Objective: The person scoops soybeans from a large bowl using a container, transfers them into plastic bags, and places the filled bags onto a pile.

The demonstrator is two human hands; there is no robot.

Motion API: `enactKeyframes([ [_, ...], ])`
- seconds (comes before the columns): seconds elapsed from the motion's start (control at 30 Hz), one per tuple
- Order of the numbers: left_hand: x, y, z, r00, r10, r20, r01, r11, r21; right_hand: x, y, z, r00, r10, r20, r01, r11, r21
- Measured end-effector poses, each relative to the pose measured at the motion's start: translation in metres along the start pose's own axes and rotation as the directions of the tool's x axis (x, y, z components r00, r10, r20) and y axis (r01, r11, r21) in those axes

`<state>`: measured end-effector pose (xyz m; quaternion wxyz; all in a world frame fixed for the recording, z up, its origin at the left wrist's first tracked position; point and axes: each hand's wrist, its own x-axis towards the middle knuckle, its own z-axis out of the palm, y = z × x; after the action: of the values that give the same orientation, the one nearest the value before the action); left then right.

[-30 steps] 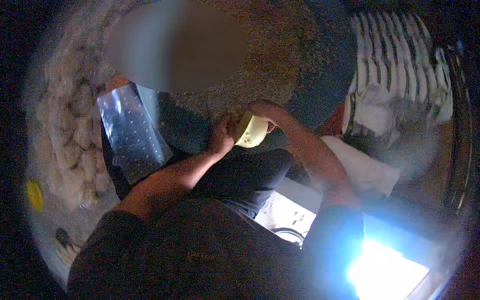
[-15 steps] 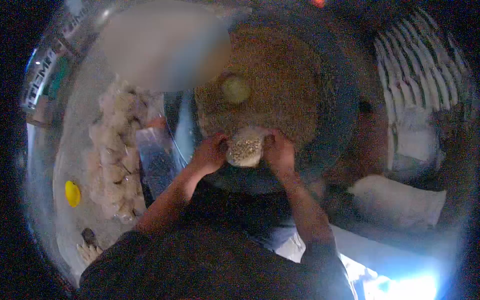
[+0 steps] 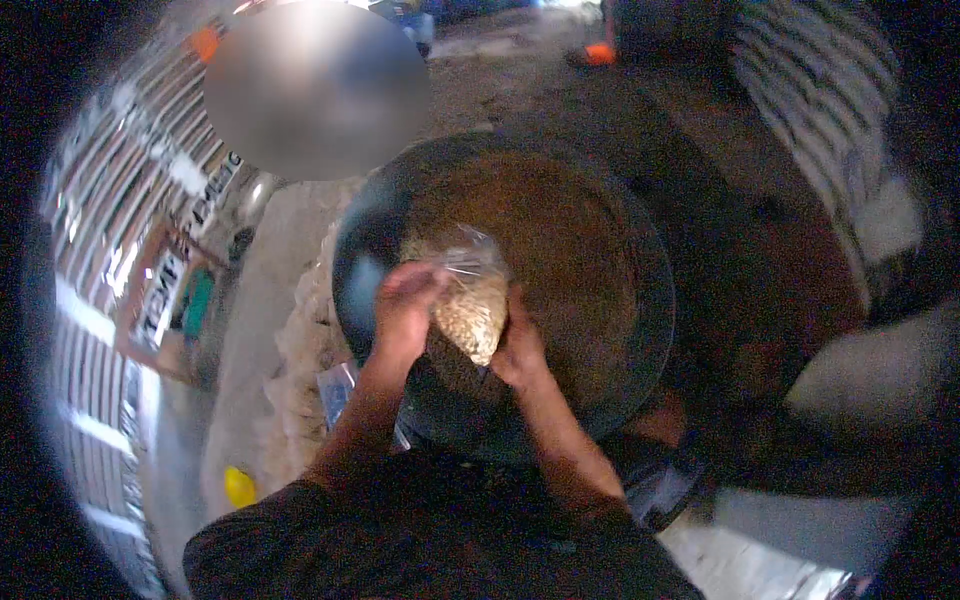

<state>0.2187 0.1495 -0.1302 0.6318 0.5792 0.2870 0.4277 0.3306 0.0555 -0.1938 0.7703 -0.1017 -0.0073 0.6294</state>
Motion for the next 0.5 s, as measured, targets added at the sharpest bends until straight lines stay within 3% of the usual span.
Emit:
enactKeyframes([
  [0.03,0.004,-0.004,-0.002,0.998,0.028,-0.05,-0.031,0.998,-0.051,0.018,0.012,-0.026,0.998,-0.054,0.032,0.058,0.988,-0.144],
  [0.1,0.009,-0.019,-0.009,0.978,0.094,-0.189,-0.128,0.976,-0.177,0.02,0.016,-0.014,0.959,-0.27,-0.082,0.209,0.875,-0.436],
  [0.13,0.006,-0.021,-0.015,0.983,0.16,-0.085,-0.159,0.987,0.022,0.023,0.023,-0.007,0.947,-0.31,-0.083,0.267,0.904,-0.334],
  [0.2,-0.001,-0.007,-0.033,0.964,0.24,0.119,-0.267,0.888,0.374,0.035,0.032,-0.02,0.989,-0.131,-0.068,0.115,0.973,-0.201],
  [0.23,-0.004,0.007,-0.035,0.927,0.314,0.203,-0.371,0.707,0.602,0.039,0.035,-0.021,0.998,-0.03,-0.049,0.023,0.991,-0.135],
  [0.33,0.003,0.005,-0.057,0.989,0.149,0.006,-0.129,0.838,0.531,0.042,0.055,-0.015,0.991,0.121,-0.062,-0.128,0.985,-0.119],
  [0.37,0.0,0.003,-0.067,0.967,0.254,-0.016,-0.242,0.937,0.251,0.056,0.069,-0.033,0.994,0.078,-0.08,-0.094,0.971,-0.219],
  [0.4,0.002,-0.006,-0.087,0.912,0.409,-0.041,-0.384,0.883,0.271,0.052,0.076,-0.015,0.993,0.119,-0.02,-0.12,0.961,-0.249],
  [0.43,0.002,-0.015,-0.106,0.831,0.553,-0.065,-0.511,0.804,0.304,0.056,0.083,-0.016,0.964,0.265,0.017,-0.255,0.94,-0.226],
  [0.5,-0.014,-0.024,-0.161,0.857,0.515,-0.012,-0.414,0.703,0.578,0.066,0.113,0.026,0.96,0.275,0.054,-0.239,0.905,-0.351],
])
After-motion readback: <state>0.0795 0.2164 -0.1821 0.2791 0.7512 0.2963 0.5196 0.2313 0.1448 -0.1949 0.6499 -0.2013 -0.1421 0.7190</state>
